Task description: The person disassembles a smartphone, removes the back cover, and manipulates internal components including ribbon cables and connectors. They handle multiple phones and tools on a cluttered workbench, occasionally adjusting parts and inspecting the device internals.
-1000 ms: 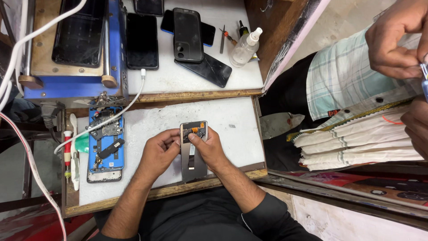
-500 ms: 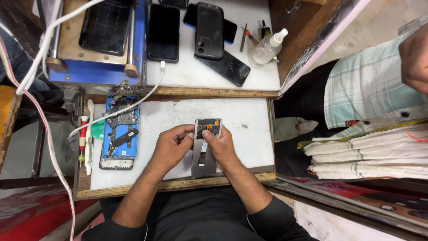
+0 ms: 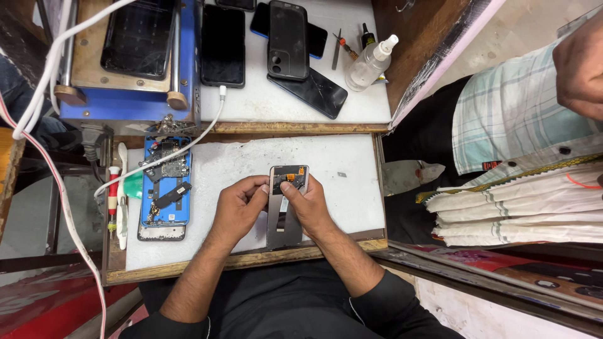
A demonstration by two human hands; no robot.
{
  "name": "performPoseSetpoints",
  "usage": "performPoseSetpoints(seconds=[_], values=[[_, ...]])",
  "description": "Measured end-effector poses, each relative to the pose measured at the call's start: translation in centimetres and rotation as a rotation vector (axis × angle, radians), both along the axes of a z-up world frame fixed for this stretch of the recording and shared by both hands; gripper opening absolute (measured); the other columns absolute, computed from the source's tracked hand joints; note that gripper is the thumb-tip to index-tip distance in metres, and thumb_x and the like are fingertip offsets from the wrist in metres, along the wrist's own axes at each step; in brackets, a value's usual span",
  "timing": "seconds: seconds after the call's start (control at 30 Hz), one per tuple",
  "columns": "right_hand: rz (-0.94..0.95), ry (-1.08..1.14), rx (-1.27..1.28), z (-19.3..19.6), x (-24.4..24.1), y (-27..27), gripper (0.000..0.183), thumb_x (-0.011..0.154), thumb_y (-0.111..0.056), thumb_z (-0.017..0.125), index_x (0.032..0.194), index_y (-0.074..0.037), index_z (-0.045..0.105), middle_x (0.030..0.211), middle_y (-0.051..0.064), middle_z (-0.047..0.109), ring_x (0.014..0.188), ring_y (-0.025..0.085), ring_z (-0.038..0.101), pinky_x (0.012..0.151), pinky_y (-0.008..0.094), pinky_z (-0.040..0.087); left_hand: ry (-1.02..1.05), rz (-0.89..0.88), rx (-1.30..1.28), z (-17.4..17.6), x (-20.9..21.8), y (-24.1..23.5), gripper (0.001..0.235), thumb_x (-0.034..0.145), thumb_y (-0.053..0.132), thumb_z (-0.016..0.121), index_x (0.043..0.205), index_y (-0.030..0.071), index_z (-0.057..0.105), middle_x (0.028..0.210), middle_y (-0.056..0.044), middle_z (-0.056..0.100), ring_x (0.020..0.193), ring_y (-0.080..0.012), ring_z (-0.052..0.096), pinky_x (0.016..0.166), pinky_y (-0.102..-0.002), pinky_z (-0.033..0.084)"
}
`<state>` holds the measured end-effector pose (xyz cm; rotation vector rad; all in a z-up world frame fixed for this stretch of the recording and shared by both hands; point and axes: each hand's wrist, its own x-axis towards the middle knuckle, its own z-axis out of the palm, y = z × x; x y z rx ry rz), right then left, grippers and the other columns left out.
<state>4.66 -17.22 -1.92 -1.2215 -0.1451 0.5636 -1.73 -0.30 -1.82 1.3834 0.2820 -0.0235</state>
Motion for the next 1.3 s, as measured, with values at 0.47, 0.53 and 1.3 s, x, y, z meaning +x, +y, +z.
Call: performPoseSetpoints(seconds=[0.47, 0.53, 1.3], values=[[0.014, 0.013, -0.033, 0.2, 0.2, -0.1, 0.034, 0.099, -0.026, 0.069, 0.119, -0.001, 0.059, 0.106, 0.010, 0.069, 0.099, 0.014, 0.067, 0.088, 0.033, 0.059, 0.012, 0.010, -0.013, -0.6, -0.1, -0.2, 0.031, 0.099, 0.006, 0.060, 0.128, -0.002, 0.069, 0.088, -0.009, 0.077, 0.078, -0.0108, 0.071, 0.072, -0.024, 0.060], [0.012, 0.004, -0.075, 0.2, 0.2, -0.1, 0.033, 0.099, -0.026, 0.069, 0.119, -0.001, 0.060, 0.105, 0.010, 0.069, 0.099, 0.014, 0.067, 0.087, 0.033, 0.060, 0.014, 0.018, -0.014, -0.6, -0.1, -0.2, 0.030, 0.098, 0.007, 0.060, 0.126, -0.002, 0.069, 0.088, -0.006, 0.077, 0.078, -0.0099, 0.072, 0.072, -0.024, 0.060], [-0.017, -0.006, -0.047, 0.7, 0.2, 0.2, 0.031, 0.099, -0.022, 0.069, 0.120, 0.001, 0.060, 0.107, 0.008, 0.069, 0.098, 0.013, 0.066, 0.087, 0.031, 0.058, -0.115, -0.019, -0.132, 0.0, -0.9, -0.2, 0.035, 0.094, 0.007, 0.065, 0.128, 0.001, 0.062, 0.099, -0.002, 0.071, 0.088, -0.0074, 0.066, 0.077, -0.023, 0.057]])
